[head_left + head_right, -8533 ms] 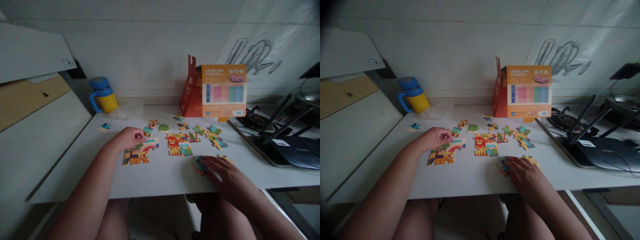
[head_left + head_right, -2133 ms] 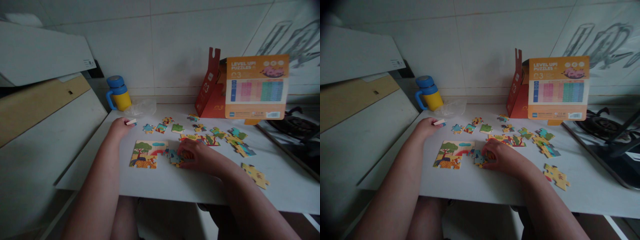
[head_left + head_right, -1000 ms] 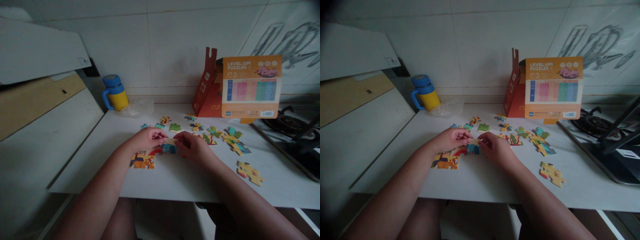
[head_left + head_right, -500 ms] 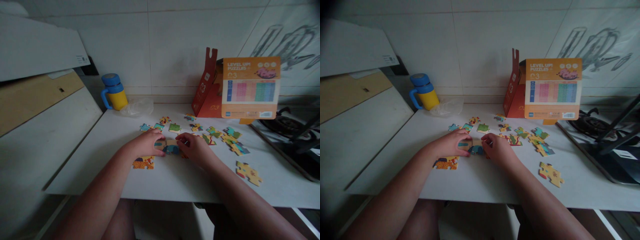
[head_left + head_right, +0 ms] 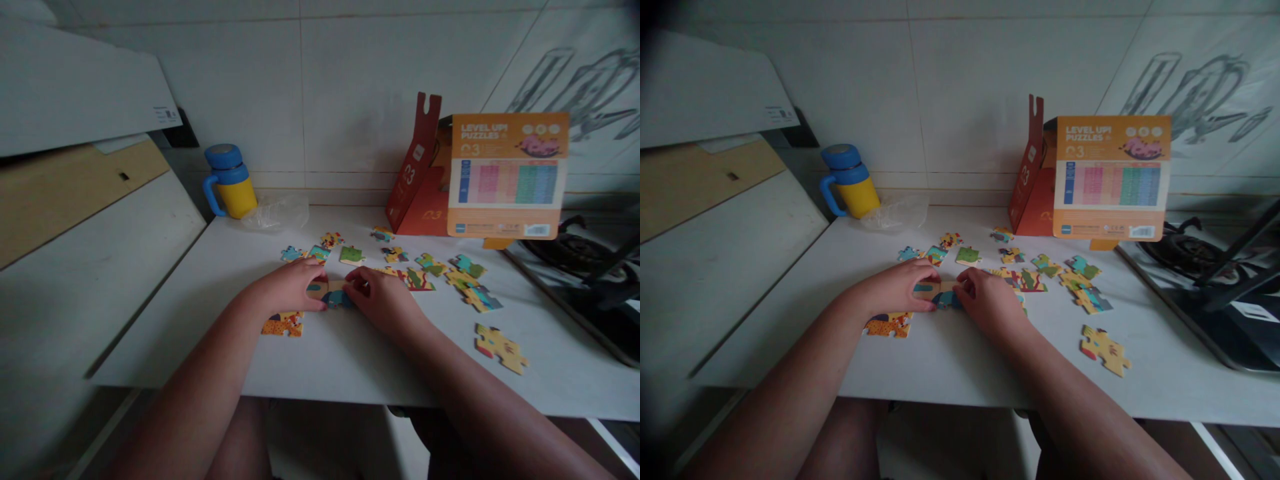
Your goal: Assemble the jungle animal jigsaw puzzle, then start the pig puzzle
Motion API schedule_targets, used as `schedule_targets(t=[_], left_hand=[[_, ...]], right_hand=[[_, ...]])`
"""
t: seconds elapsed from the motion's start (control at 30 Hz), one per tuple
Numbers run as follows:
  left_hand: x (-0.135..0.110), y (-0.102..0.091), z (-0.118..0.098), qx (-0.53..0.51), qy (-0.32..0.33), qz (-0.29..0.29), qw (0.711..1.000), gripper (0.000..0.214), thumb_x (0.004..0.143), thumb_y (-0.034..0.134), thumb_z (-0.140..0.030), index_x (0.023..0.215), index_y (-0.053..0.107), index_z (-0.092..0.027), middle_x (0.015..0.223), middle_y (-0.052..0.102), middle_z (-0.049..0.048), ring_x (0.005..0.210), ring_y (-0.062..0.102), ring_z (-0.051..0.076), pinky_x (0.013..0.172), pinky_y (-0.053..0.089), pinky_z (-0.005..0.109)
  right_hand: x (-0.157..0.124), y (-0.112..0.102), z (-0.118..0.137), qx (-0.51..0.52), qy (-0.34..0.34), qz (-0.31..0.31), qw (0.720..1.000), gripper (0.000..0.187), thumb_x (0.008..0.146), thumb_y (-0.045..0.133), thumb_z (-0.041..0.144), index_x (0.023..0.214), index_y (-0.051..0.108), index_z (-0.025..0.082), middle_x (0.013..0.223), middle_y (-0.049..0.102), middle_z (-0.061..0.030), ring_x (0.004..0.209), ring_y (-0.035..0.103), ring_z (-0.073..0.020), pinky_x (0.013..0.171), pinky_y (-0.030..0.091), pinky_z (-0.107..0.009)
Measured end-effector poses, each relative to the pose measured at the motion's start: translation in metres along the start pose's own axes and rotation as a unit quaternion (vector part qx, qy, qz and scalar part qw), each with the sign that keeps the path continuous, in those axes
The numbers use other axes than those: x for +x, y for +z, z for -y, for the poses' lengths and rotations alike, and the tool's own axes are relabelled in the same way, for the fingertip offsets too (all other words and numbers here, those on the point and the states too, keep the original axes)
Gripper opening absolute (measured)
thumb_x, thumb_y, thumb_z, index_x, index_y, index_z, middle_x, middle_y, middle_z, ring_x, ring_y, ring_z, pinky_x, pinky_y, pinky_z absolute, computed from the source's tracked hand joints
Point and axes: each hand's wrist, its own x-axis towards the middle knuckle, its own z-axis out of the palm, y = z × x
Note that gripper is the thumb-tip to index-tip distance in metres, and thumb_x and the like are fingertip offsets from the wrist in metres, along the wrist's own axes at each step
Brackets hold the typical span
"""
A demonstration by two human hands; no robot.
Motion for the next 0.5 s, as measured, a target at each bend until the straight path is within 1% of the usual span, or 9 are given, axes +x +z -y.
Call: schedule_targets(t=[0.17,0.27,0.37,0.43,0.5], left_hand=[[0.001,0.000,0.000,-0.029,0.019,0.002,0.999,0.044,0.079,0.088,-0.028,0.118,0.068,-0.022,0.121,0.067,0.0069,0.117,0.062,0.027,0.101,0.047,0.035],[0.001,0.001,0.002,-0.033,0.030,0.006,0.999,0.042,0.081,0.087,-0.029,0.118,0.070,-0.023,0.123,0.066,0.0066,0.118,0.062,0.026,0.104,0.047,0.035],[0.001,0.003,0.005,-0.031,0.028,0.011,0.999,0.039,0.082,0.087,-0.030,0.117,0.073,-0.023,0.121,0.065,0.0067,0.116,0.063,0.025,0.105,0.048,0.035],[0.001,0.003,0.006,-0.030,0.024,0.011,0.999,0.036,0.083,0.087,-0.031,0.116,0.074,-0.024,0.120,0.065,0.0062,0.115,0.063,0.025,0.104,0.048,0.035],[0.001,0.003,0.008,-0.030,0.023,0.010,0.999,0.035,0.083,0.087,-0.033,0.115,0.075,-0.025,0.119,0.066,0.0057,0.115,0.063,0.025,0.104,0.048,0.035]], right_hand=[[-0.001,0.002,0.001,-0.030,-0.015,0.014,0.999,0.013,0.096,0.067,0.034,0.100,0.073,0.023,0.090,0.077,-0.0037,0.072,0.065,-0.0180,0.065,0.040,-0.029],[-0.001,0.002,0.003,-0.035,-0.026,0.015,0.999,0.012,0.096,0.067,0.032,0.100,0.074,0.023,0.093,0.076,-0.0038,0.074,0.065,-0.0177,0.067,0.041,-0.029],[0.000,0.001,0.002,-0.037,-0.043,0.015,0.998,0.012,0.096,0.068,0.031,0.098,0.078,0.024,0.096,0.074,-0.0048,0.077,0.065,-0.0180,0.069,0.042,-0.030],[0.000,-0.004,-0.001,-0.030,-0.048,-0.002,0.998,0.013,0.096,0.067,0.031,0.097,0.079,0.025,0.099,0.074,-0.0056,0.080,0.066,-0.0186,0.071,0.044,-0.030],[0.001,-0.012,-0.006,-0.033,-0.036,-0.049,0.998,0.014,0.097,0.066,0.030,0.097,0.079,0.025,0.100,0.075,-0.0059,0.083,0.067,-0.0198,0.074,0.046,-0.032]])
